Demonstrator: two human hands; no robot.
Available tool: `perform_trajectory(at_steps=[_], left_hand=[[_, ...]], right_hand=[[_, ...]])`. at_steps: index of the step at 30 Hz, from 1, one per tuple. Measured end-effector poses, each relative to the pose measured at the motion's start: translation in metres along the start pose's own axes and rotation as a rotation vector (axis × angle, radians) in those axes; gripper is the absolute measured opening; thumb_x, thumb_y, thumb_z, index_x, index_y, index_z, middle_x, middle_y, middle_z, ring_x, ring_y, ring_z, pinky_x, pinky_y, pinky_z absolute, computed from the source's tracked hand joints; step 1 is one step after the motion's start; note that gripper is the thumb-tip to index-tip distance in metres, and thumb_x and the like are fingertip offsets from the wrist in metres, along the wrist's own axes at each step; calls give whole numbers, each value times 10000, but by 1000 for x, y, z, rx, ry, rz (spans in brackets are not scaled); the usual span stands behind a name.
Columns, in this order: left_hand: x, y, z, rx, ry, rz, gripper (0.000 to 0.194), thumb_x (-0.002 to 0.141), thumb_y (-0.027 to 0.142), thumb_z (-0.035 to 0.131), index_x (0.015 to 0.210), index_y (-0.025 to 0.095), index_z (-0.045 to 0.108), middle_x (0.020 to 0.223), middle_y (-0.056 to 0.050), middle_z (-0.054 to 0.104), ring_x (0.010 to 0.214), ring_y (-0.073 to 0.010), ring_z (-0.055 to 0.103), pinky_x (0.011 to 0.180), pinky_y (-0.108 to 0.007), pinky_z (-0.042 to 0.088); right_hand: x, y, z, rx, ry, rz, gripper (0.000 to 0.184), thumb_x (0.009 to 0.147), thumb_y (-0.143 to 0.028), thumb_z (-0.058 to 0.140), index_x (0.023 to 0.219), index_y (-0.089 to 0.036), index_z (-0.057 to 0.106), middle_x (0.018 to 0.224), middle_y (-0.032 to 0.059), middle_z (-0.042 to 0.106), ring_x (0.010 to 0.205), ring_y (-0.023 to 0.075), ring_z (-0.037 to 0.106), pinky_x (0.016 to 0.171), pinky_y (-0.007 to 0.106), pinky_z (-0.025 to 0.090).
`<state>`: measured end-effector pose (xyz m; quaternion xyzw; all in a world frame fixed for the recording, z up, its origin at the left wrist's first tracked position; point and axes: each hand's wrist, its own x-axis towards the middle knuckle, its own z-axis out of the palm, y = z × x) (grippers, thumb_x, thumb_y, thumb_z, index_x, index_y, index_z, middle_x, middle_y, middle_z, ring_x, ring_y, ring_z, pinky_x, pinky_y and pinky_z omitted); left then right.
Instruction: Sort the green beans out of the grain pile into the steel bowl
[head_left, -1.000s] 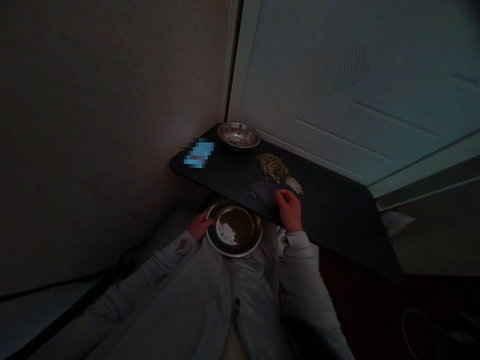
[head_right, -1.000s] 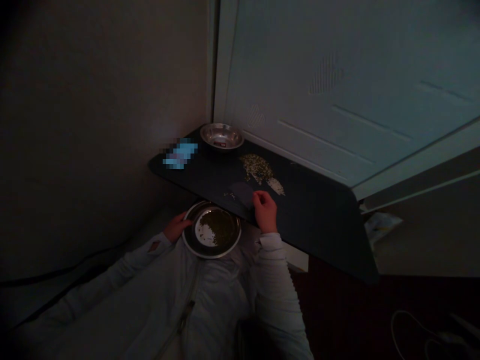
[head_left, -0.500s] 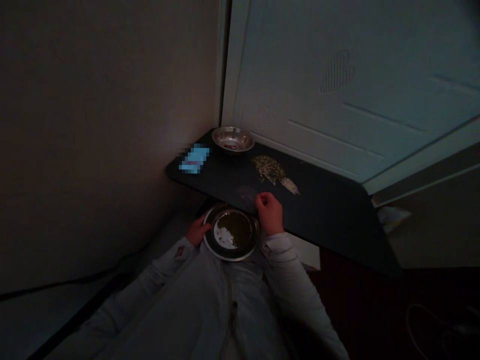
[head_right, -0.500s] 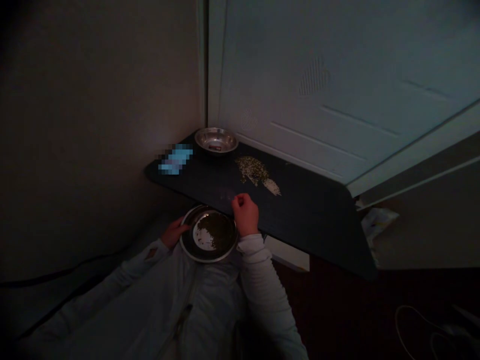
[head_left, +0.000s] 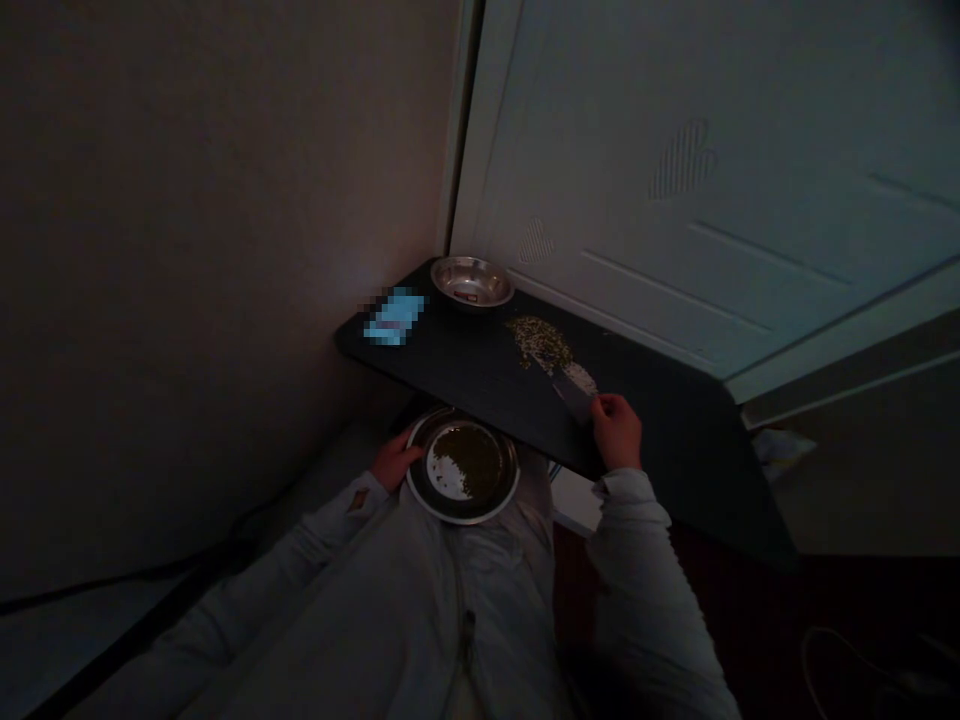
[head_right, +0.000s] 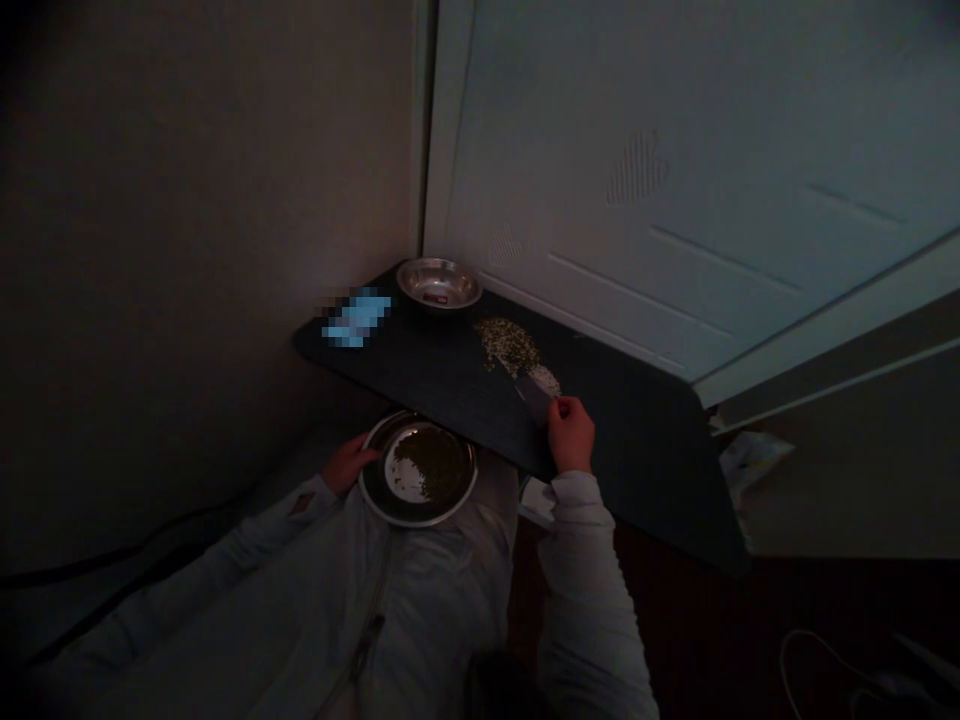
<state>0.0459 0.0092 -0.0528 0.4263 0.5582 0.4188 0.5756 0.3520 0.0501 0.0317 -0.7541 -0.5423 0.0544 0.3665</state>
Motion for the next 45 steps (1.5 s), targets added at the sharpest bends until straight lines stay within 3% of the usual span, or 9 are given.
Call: perform_trajectory(at_steps=[6, 14, 18, 26, 31, 36, 45], left_hand=[[4, -5, -1, -7, -21, -22, 474, 537, 225, 532, 1004, 147, 546, 828, -19, 646, 810, -215, 563, 749, -329, 415], [1, 2, -1, 37, -3, -21, 456, 540, 221, 525, 989, 146, 555, 833, -16, 642, 826, -214, 555, 758, -323, 410], [0, 4, -2, 66, 4, -33, 472, 541, 220, 518, 1007, 147, 546, 822, -12, 644, 821, -213, 558, 750, -315, 413], [0, 4, 0, 10, -2, -38, 506, 525, 226, 515, 1023, 143, 534, 830, -22, 646, 778, -214, 570, 722, -327, 426], [1, 4, 0, 10, 2, -21, 479, 523, 222, 521, 993, 136, 551, 844, -26, 642, 791, -215, 566, 732, -326, 422], [1, 3, -1, 25, 4, -3, 411, 524, 213, 518, 924, 146, 584, 811, -14, 648, 845, -218, 549, 757, -325, 414], [-1, 8, 1, 78, 32, -58, 420, 526, 243, 523, 932, 149, 578, 777, -14, 652, 809, -216, 564, 721, -323, 431]], right_hand=[[16, 3, -13, 12, 12, -95, 300, 686, -381, 405, 778, -138, 556, 690, 66, 584, 616, 149, 499, 578, 264, 353], [-6, 10, -25, -28, -34, -183, 315, 711, -407, 384, 800, -152, 547, 723, 63, 579, 644, 150, 515, 605, 270, 371], [-3, 14, -21, -54, -42, -163, 325, 706, -413, 383, 800, -152, 553, 716, 67, 579, 629, 154, 512, 591, 276, 368], [32, 19, -5, 113, -1, -78, 343, 657, -428, 426, 755, -128, 560, 682, 70, 579, 613, 151, 498, 593, 284, 370], [37, -9, 29, 303, 6, -73, 317, 673, -395, 401, 768, -125, 538, 665, 46, 565, 607, 132, 495, 595, 263, 378], [37, -37, 58, 249, 110, -110, 298, 708, -351, 346, 797, -130, 525, 711, 52, 557, 639, 130, 480, 620, 257, 365], [31, -42, 59, 59, 160, -253, 272, 743, -275, 316, 859, -149, 528, 805, 79, 567, 704, 153, 493, 678, 281, 344]])
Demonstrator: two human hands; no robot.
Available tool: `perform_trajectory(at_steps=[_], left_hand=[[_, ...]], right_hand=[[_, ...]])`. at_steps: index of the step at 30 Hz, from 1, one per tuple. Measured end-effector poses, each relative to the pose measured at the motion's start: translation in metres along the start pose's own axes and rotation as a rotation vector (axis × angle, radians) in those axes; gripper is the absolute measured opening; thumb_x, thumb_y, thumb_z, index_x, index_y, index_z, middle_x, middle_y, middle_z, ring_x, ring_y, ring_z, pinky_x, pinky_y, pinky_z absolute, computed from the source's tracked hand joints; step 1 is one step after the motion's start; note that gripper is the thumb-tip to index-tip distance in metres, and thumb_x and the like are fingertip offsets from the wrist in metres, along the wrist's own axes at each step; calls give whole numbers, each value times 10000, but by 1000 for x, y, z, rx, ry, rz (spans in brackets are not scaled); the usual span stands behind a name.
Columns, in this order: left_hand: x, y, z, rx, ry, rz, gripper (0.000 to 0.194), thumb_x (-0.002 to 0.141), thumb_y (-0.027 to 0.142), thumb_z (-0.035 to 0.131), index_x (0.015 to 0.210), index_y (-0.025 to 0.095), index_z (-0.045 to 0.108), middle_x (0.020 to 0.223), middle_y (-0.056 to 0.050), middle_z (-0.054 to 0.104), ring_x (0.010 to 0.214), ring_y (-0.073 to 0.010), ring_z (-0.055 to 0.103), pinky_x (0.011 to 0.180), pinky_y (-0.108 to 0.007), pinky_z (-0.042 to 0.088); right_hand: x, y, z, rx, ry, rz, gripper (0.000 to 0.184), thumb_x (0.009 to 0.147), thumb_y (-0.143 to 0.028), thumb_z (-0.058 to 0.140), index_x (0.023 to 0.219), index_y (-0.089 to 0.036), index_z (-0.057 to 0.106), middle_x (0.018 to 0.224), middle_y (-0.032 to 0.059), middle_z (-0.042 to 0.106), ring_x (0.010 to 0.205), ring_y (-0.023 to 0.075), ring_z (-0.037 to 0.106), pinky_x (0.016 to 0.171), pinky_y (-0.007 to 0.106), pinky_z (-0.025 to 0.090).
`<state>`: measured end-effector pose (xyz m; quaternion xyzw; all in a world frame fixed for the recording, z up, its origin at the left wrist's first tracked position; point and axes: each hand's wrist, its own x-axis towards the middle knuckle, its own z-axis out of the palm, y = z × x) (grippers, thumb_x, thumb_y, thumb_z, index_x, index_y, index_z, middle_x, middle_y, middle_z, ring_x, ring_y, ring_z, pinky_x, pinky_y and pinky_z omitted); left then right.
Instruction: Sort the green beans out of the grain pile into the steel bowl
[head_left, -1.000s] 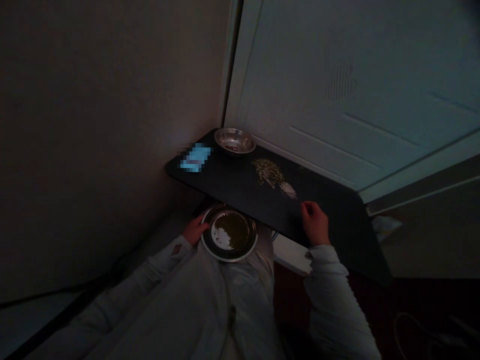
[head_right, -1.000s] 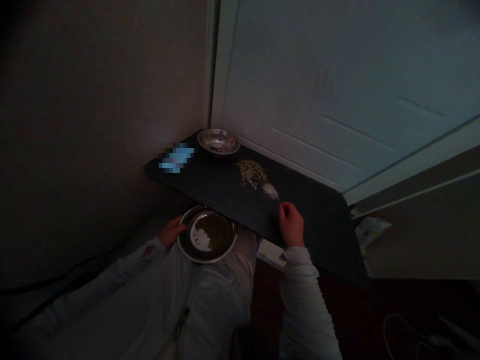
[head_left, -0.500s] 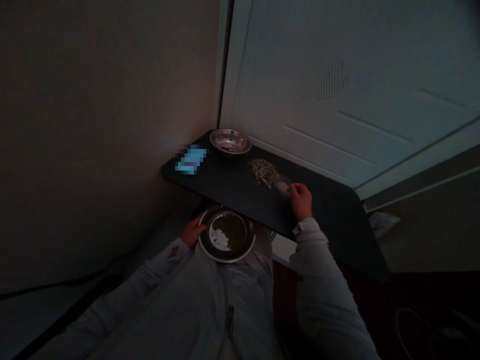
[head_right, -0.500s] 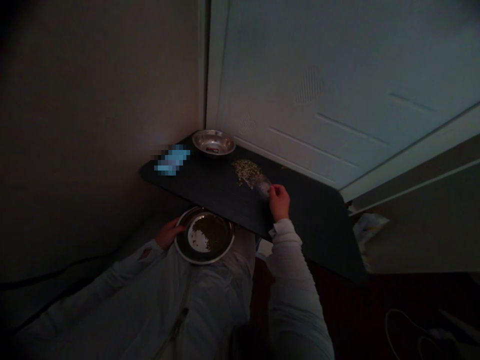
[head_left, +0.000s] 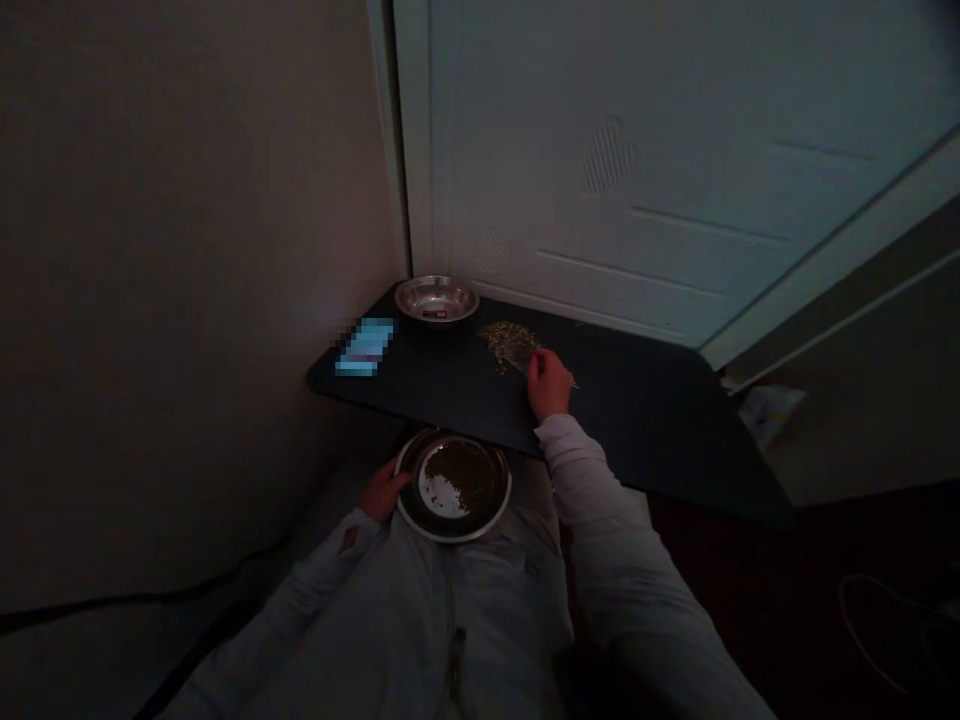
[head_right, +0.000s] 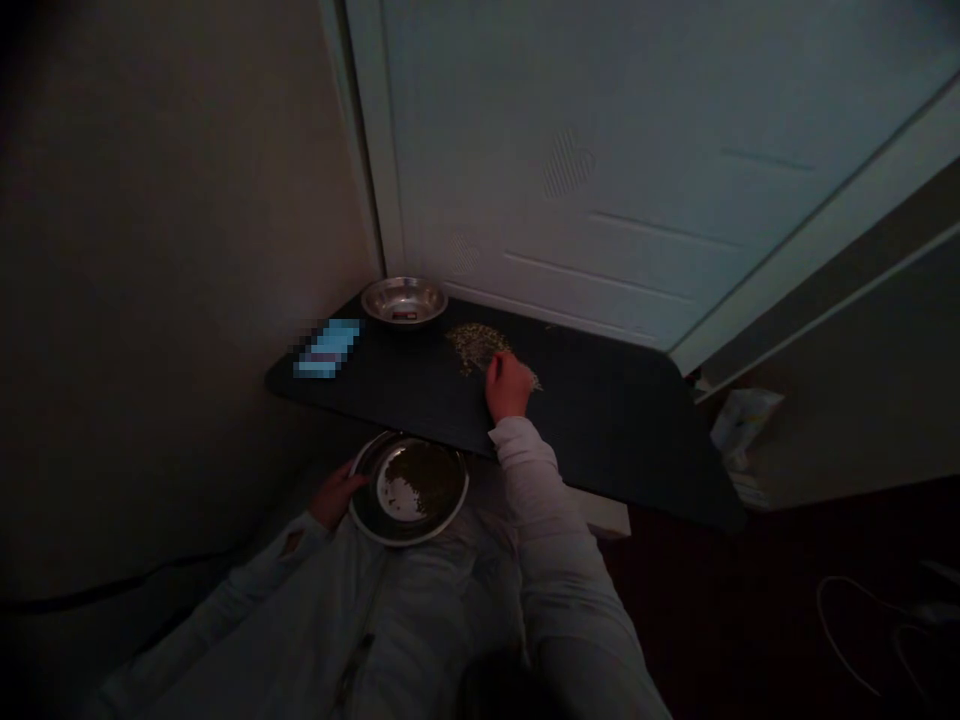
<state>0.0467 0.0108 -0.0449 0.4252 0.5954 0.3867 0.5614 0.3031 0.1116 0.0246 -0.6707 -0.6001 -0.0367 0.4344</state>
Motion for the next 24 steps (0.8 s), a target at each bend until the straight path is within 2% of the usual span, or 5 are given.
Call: perform_trajectory(at_steps=[6, 15, 24], left_hand=[[6, -7, -3, 49, -30, 39, 418, 536, 246, 517, 932, 127, 575, 758, -32, 652, 843, -229, 550, 739, -338, 415], [3, -1, -3, 110, -49, 73, 384, 555, 262, 499, 907, 127, 574, 814, -44, 645, 851, -227, 546, 732, -317, 414], [5, -6, -2, 13, -26, 56, 399, 512, 257, 523, 873, 102, 592, 751, -47, 652, 784, -225, 559, 718, -324, 409]], right_hand=[[-5, -8, -1, -83, -75, -127, 251, 734, -242, 343, 864, -149, 537, 836, 91, 562, 759, 187, 484, 705, 309, 325], [-5, -8, -4, -159, -46, -116, 257, 754, -230, 322, 873, -143, 533, 827, 92, 557, 763, 190, 476, 686, 299, 323], [-10, -16, -5, -222, -206, -299, 211, 762, -217, 341, 844, -157, 526, 814, 72, 566, 779, 175, 487, 684, 270, 333]])
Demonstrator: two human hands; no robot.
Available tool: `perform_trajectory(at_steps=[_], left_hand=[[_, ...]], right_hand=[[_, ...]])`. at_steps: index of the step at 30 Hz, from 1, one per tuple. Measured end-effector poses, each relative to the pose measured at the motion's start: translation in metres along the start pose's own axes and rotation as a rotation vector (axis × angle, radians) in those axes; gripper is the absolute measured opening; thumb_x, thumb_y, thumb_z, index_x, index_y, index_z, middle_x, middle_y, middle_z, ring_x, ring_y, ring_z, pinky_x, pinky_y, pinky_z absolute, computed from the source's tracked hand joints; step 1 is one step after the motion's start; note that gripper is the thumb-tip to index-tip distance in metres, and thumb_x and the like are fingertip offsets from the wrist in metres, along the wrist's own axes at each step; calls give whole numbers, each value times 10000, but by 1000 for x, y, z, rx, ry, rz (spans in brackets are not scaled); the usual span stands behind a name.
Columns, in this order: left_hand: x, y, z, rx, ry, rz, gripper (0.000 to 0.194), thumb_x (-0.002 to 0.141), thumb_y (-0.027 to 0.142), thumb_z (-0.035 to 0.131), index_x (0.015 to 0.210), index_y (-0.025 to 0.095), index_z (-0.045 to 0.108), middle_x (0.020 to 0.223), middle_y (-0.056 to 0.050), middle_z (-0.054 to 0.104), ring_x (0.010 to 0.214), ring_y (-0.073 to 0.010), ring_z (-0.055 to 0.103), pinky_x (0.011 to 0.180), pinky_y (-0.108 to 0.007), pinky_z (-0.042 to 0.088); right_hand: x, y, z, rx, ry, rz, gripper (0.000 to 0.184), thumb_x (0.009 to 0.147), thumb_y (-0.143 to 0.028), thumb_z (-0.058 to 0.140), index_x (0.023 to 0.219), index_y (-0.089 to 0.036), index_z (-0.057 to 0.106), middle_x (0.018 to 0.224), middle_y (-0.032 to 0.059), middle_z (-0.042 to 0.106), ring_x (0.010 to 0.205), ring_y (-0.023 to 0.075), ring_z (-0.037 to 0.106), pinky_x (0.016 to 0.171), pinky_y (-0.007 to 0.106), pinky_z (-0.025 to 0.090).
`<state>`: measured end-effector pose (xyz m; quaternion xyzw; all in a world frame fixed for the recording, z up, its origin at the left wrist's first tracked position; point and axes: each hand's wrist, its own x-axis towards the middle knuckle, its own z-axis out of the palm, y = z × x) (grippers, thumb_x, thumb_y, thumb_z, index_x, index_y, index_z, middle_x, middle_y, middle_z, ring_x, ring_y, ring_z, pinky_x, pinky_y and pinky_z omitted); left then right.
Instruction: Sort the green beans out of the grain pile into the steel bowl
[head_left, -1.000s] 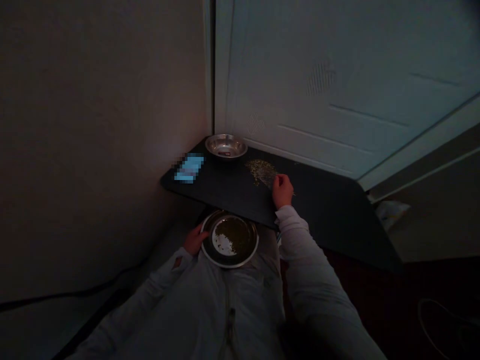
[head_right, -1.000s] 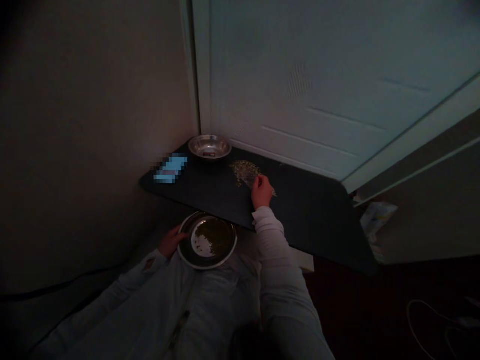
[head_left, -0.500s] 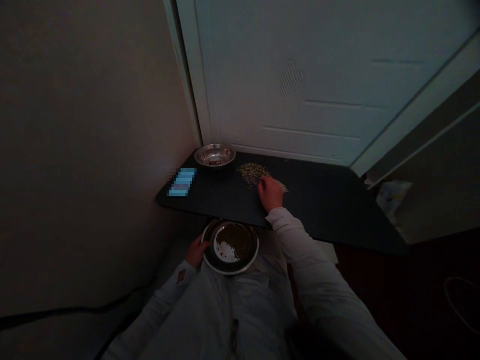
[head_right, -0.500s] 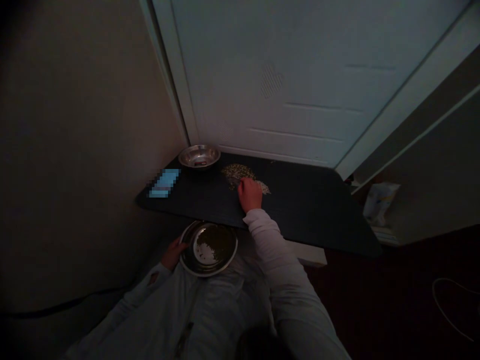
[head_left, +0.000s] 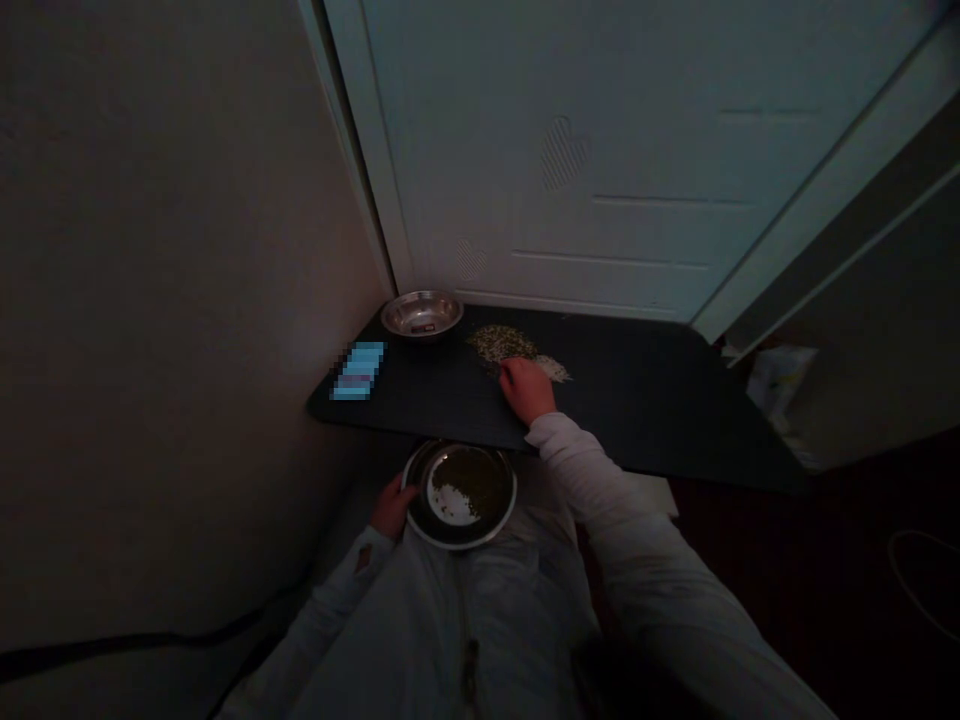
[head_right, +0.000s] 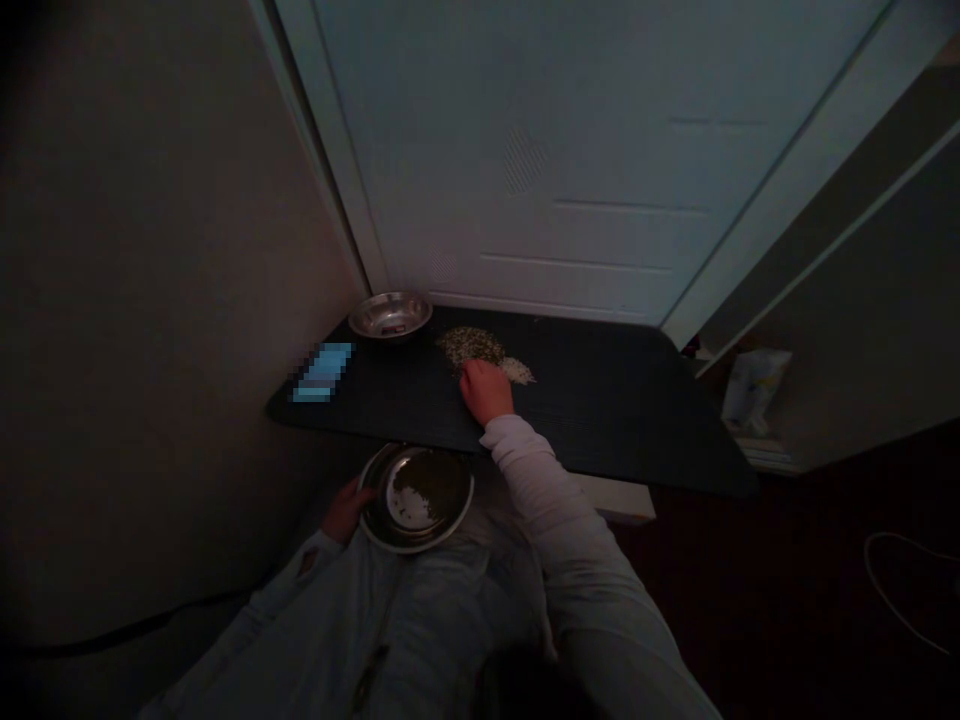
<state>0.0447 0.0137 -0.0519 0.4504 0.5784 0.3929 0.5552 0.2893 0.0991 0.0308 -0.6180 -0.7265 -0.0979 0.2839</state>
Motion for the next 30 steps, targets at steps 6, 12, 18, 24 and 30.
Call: perform_trajectory(at_steps=[6, 12, 18, 24, 30], left_hand=[[0, -2, 0, -25, 11, -9, 410, 518, 243, 527, 901, 111, 588, 746, -39, 650, 782, -215, 559, 723, -320, 402], [2, -5, -2, -18, 37, -9, 395, 498, 237, 544, 869, 112, 602, 757, -39, 648, 775, -216, 560, 713, -311, 408], [3, -6, -2, -48, 36, -29, 417, 505, 243, 549, 904, 128, 592, 752, -27, 652, 763, -205, 567, 701, -305, 419], [1, -3, -1, -21, 35, -28, 407, 503, 241, 547, 890, 122, 598, 749, -29, 653, 760, -210, 568, 701, -305, 421], [1, -5, -1, -73, 5, -20, 452, 500, 234, 547, 936, 119, 581, 765, -29, 656, 756, -208, 571, 686, -300, 429]], right_hand=[[-4, -6, 0, 47, -31, -80, 201, 766, -219, 342, 846, -166, 518, 821, 58, 564, 771, 155, 494, 691, 252, 345], [-8, -9, -1, 80, -50, -128, 180, 750, -221, 375, 841, -179, 524, 799, 44, 563, 732, 149, 501, 669, 252, 365], [-11, -11, -2, 164, -58, -164, 196, 736, -219, 390, 862, -176, 534, 808, 40, 566, 744, 144, 506, 689, 257, 383], [-13, -14, -6, 229, -50, -181, 226, 732, -204, 387, 886, -186, 551, 822, 37, 570, 774, 142, 515, 704, 259, 396], [-13, -9, -3, 315, 68, -83, 214, 715, -198, 396, 850, -171, 560, 801, 42, 576, 744, 137, 520, 689, 253, 408]])
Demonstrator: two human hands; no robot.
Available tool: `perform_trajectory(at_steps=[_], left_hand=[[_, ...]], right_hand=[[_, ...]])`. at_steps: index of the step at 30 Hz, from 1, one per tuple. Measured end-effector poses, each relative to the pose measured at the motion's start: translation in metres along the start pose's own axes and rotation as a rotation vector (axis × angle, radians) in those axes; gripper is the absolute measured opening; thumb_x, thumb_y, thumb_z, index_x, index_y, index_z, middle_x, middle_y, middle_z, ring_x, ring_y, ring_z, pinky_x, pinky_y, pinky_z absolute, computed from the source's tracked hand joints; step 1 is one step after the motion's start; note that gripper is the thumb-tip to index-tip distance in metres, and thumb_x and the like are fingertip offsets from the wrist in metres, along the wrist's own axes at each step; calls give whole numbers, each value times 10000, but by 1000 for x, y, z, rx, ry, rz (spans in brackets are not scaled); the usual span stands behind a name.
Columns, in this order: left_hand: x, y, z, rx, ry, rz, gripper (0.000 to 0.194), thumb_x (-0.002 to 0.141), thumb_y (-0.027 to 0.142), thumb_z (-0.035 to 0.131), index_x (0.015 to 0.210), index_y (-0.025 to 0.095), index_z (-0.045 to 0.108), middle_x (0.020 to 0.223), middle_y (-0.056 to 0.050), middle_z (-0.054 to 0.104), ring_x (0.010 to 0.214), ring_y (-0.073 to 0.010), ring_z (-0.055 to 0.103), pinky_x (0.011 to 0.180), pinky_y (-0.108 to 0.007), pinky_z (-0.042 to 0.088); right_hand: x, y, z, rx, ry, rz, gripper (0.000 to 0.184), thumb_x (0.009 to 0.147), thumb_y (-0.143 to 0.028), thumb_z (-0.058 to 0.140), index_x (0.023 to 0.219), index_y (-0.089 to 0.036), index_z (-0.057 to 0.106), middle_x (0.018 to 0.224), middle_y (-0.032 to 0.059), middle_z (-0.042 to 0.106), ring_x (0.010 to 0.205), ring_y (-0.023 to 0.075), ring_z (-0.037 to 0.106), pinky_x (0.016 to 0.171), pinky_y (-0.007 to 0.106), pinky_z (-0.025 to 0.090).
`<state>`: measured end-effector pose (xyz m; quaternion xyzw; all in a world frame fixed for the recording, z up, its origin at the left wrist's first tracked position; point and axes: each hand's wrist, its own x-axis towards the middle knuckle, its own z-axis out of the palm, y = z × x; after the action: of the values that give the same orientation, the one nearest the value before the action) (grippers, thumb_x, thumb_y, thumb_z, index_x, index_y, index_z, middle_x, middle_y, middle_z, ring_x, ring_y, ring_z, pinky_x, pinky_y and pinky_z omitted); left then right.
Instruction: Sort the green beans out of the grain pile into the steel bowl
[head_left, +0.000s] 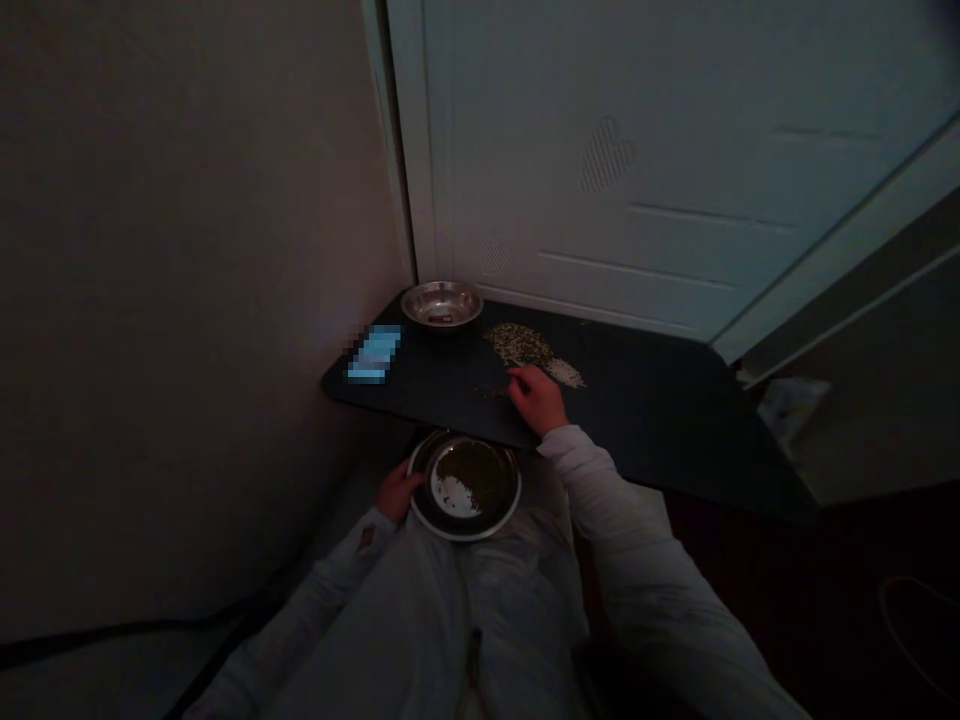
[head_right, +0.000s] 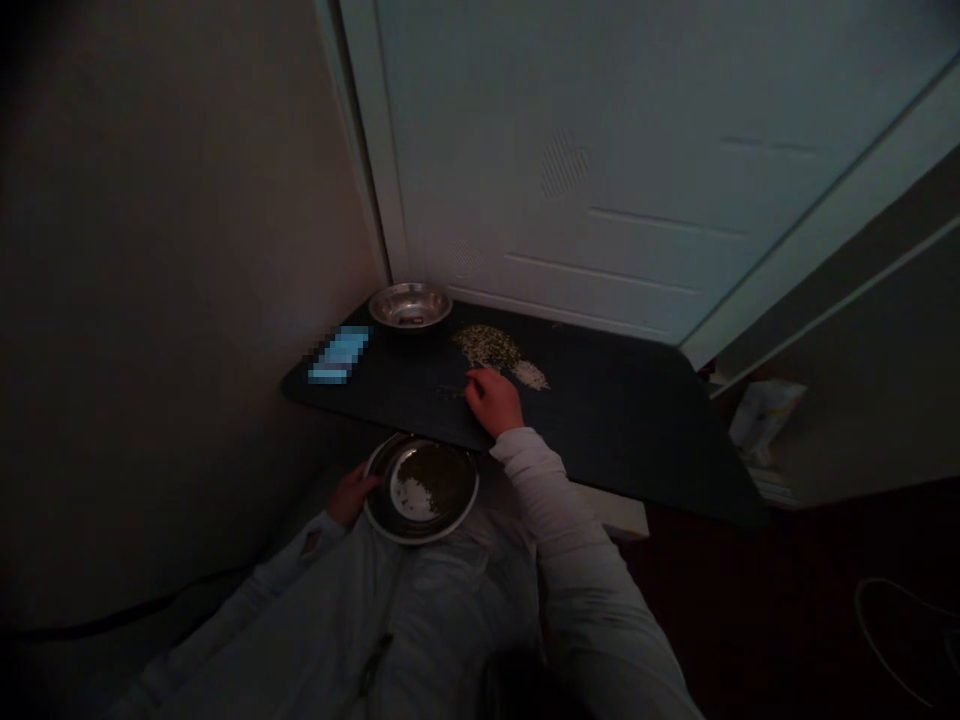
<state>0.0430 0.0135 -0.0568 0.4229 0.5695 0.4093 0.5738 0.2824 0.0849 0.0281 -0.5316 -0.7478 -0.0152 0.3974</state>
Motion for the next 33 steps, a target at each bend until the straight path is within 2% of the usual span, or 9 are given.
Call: perform_trajectory(at_steps=[4, 8, 11, 15, 18, 24, 30, 33], left_hand=[[2, -5, -2, -4, -6, 14, 457, 513, 231, 544, 956, 125, 574, 789, -29, 653, 767, -210, 569, 694, -302, 426], [2, -3, -1, -22, -12, 19, 487, 512, 220, 539, 988, 117, 557, 814, -37, 649, 793, -218, 562, 712, -308, 419], [0, 1, 1, -12, -9, 9, 518, 506, 207, 531, 1015, 111, 539, 826, -40, 647, 802, -220, 558, 711, -309, 419], [-2, 2, 0, 2, -21, 3, 504, 525, 217, 518, 1019, 118, 535, 833, -33, 646, 812, -215, 557, 710, -304, 421], [-3, 2, 0, 18, -17, -11, 476, 526, 226, 518, 989, 121, 554, 817, -32, 648, 797, -217, 563, 698, -306, 426], [-5, 4, 1, -32, -5, 2, 512, 521, 205, 519, 1028, 132, 534, 844, -30, 645, 829, -216, 554, 733, -311, 416], [-6, 7, 3, -39, 6, 1, 499, 516, 205, 518, 1007, 123, 547, 892, -40, 631, 860, -236, 541, 753, -332, 409], [-8, 10, 4, -48, 13, 12, 514, 510, 184, 518, 1020, 124, 539, 929, -34, 620, 895, -237, 525, 775, -328, 401]], right_hand=[[5, 5, 4, 0, 127, 99, 211, 715, -209, 386, 828, -165, 558, 777, 42, 575, 705, 138, 514, 666, 259, 409], [22, 4, 14, -28, 176, 183, 217, 715, -216, 381, 824, -156, 559, 798, 51, 576, 738, 146, 510, 688, 266, 401], [36, 0, 25, -74, 142, 222, 229, 722, -221, 373, 841, -156, 557, 837, 60, 574, 766, 155, 508, 701, 276, 392], [42, -7, 34, -149, 0, 212, 233, 726, -214, 373, 856, -173, 562, 869, 64, 571, 772, 166, 514, 687, 286, 386], [36, -9, 30, -169, -77, 139, 227, 726, -212, 385, 861, -181, 565, 873, 66, 572, 764, 169, 518, 683, 291, 384], [17, -8, 11, -152, -145, -18, 216, 726, -204, 395, 853, -176, 567, 843, 59, 577, 781, 174, 511, 709, 303, 377], [-2, -5, -6, -75, -186, -70, 207, 724, -196, 399, 851, -170, 561, 830, 53, 576, 793, 161, 506, 722, 286, 381], [-7, -5, -10, -49, -167, -65, 204, 728, -198, 395, 849, -171, 559, 841, 48, 577, 801, 158, 506, 720, 284, 378]])
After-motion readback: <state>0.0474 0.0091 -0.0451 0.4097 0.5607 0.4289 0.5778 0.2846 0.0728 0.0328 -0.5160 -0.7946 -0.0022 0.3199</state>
